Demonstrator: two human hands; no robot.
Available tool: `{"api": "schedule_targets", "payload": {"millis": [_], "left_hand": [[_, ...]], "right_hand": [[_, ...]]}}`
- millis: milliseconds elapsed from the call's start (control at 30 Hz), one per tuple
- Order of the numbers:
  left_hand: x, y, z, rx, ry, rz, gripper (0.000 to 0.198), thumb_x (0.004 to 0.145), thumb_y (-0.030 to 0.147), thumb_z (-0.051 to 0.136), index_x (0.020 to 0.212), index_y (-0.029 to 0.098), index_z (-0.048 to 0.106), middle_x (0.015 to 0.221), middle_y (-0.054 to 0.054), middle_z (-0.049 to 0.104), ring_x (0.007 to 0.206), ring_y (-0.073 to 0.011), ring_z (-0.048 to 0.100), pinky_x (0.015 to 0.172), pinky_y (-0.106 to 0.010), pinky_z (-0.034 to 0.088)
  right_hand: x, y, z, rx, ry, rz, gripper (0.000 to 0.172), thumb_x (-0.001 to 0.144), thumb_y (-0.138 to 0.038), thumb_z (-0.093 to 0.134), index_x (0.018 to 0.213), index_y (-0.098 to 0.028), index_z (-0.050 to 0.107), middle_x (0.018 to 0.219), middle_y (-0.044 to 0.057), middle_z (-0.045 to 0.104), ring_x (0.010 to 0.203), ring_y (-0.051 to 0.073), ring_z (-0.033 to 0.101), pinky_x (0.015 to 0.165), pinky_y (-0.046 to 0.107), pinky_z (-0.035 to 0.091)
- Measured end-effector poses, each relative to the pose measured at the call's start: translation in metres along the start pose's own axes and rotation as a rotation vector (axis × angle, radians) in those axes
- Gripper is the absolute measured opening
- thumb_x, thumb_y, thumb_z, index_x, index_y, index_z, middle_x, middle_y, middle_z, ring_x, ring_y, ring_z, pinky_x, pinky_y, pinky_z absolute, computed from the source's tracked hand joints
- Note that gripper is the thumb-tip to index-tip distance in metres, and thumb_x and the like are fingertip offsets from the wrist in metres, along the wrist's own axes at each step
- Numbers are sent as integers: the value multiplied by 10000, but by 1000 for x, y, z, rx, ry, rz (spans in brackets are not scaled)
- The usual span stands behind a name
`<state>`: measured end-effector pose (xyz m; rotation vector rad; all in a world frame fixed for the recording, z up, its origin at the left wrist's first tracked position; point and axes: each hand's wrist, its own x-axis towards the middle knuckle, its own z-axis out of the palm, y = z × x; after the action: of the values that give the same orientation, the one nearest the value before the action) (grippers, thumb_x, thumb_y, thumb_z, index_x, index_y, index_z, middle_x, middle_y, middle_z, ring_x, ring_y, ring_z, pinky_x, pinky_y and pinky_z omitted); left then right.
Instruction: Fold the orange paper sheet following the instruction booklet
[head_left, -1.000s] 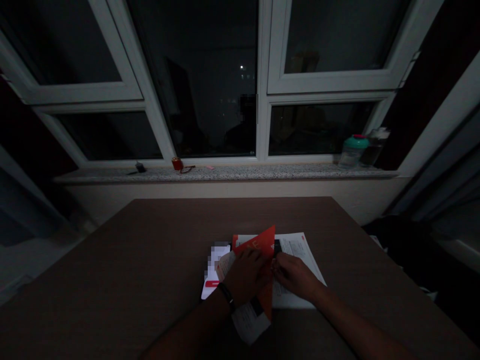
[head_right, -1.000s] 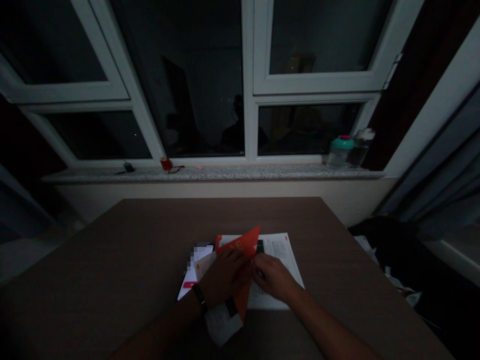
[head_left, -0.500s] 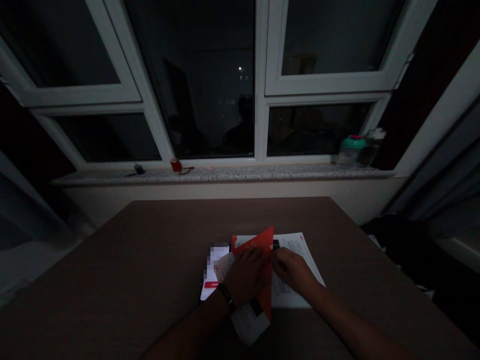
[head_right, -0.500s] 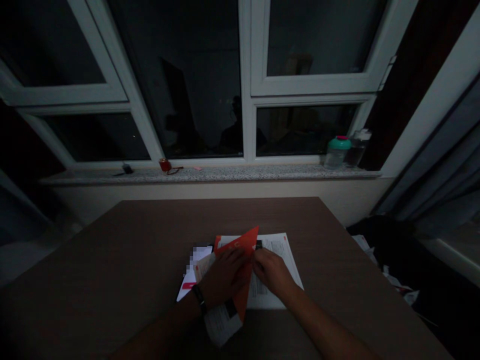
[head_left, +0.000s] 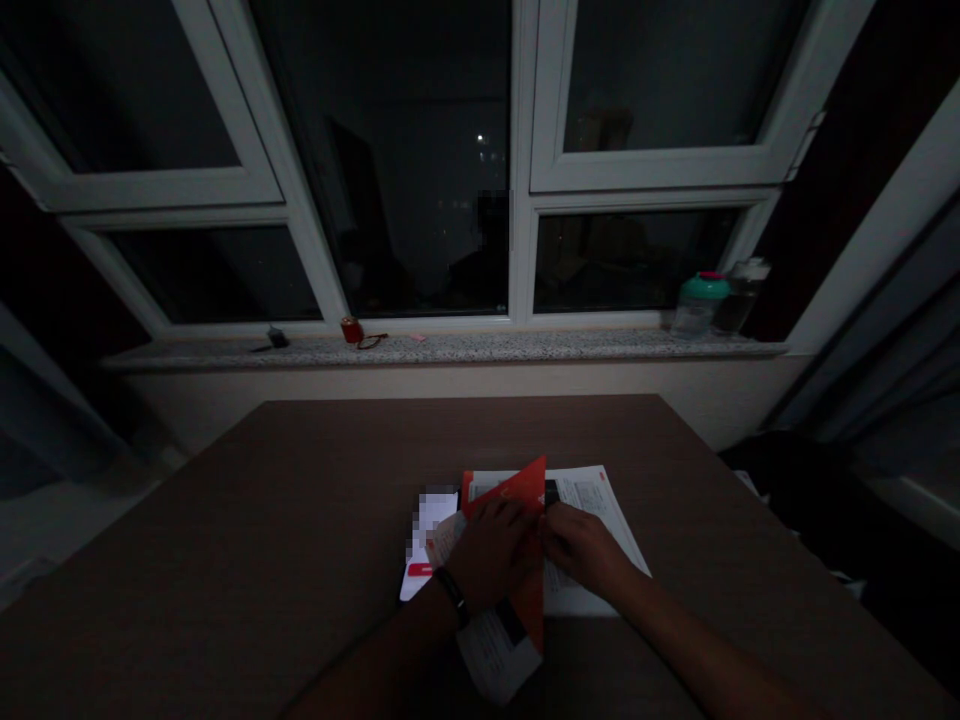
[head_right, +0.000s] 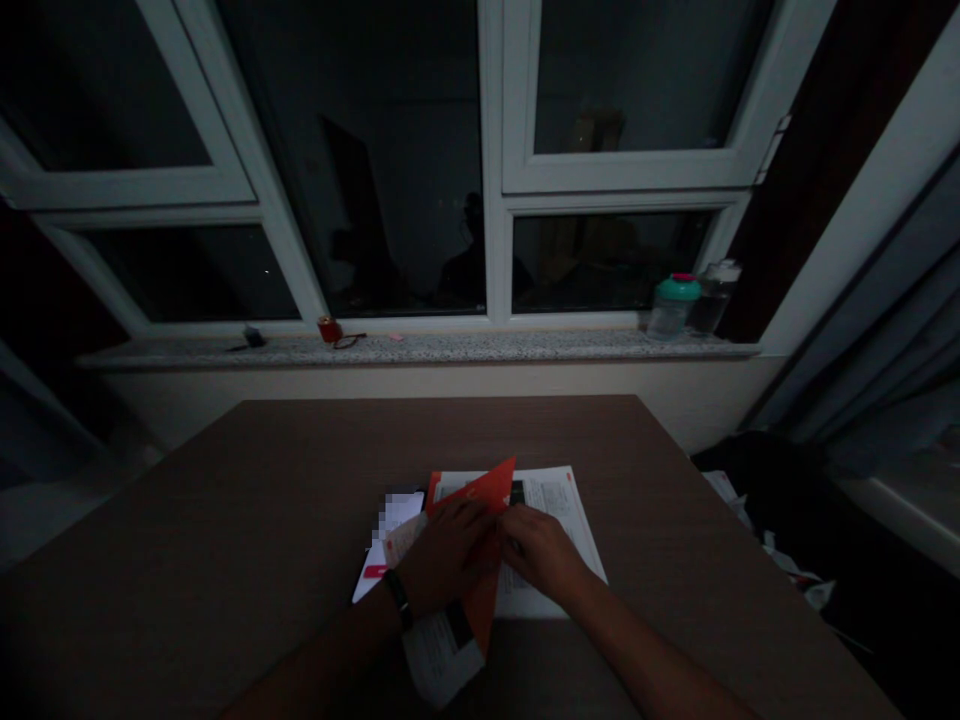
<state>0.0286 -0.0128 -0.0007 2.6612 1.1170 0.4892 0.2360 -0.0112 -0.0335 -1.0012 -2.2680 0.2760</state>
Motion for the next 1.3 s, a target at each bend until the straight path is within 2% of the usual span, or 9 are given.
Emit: {"api": "schedule_targets", "payload": {"millis": [133,300,467,533,633,867,1000,1167,1300], "left_hand": [[-1,-5,5,25,-27,-6,474,887,333,671,1318,212,515,1363,-91,523,1275,-303,435,1079,-476,354],[-3,-10,12,44,-22,28,565,913,337,632,1425,204,432,1477,-109,442,1377,-303,352,1142,-503,273],[-3,-7,10,49,-8,58,421,957,347,553,1352,209,503,1419,-102,509,1339,-286,413,1138,-491,283],[-2,-6,9,47,0,56,420,964,347,543,1358,212,495,1405,-101,522,1335,-287,419,1135,-490,289],[-2,-7,10,44,1,56,454,959,340,561,1384,207,469,1413,-95,518,1336,-279,416,1133,-476,299],[-3,-10,11,46,-17,56,528,931,337,608,1417,219,439,1435,-92,490,1351,-290,387,1138,-484,285],[-4,-7,9,50,-17,48,496,925,338,609,1387,229,466,1418,-94,496,1330,-299,401,1119,-496,299],[-2,-2,5,17,-1,45,368,953,285,561,1313,223,511,1309,-69,567,1236,-266,471,1081,-447,346],[1,0,3,3,-9,18,326,943,285,579,1260,218,535,1258,-60,586,1195,-260,490,1053,-428,375]], "right_hand": [[3,2,0,-26,92,106,155,884,-92,491,799,-221,498,787,14,579,731,172,574,671,264,457],[1,1,-2,16,74,65,143,892,-106,481,809,-222,494,806,21,586,749,172,583,676,261,455],[-3,-2,-4,48,-35,-32,125,856,-97,522,842,-222,519,809,17,595,749,166,585,666,248,445],[-3,-2,-3,55,-49,-54,139,841,-83,530,833,-222,519,822,19,600,763,166,586,680,249,445],[-1,-1,-1,35,-14,-45,147,857,-84,523,803,-221,517,811,20,597,757,168,575,680,254,444],[5,1,-2,-48,80,109,145,880,-95,474,806,-217,494,783,27,576,726,185,562,658,276,444],[2,0,-3,-18,74,83,127,888,-107,470,832,-219,493,800,26,581,730,178,567,658,268,438],[-5,0,-1,2,16,-7,144,834,-82,514,815,-223,496,789,13,575,727,172,558,664,264,422],[-4,2,1,7,3,-11,159,817,-65,517,801,-221,500,794,13,576,730,169,558,656,253,421]]}}
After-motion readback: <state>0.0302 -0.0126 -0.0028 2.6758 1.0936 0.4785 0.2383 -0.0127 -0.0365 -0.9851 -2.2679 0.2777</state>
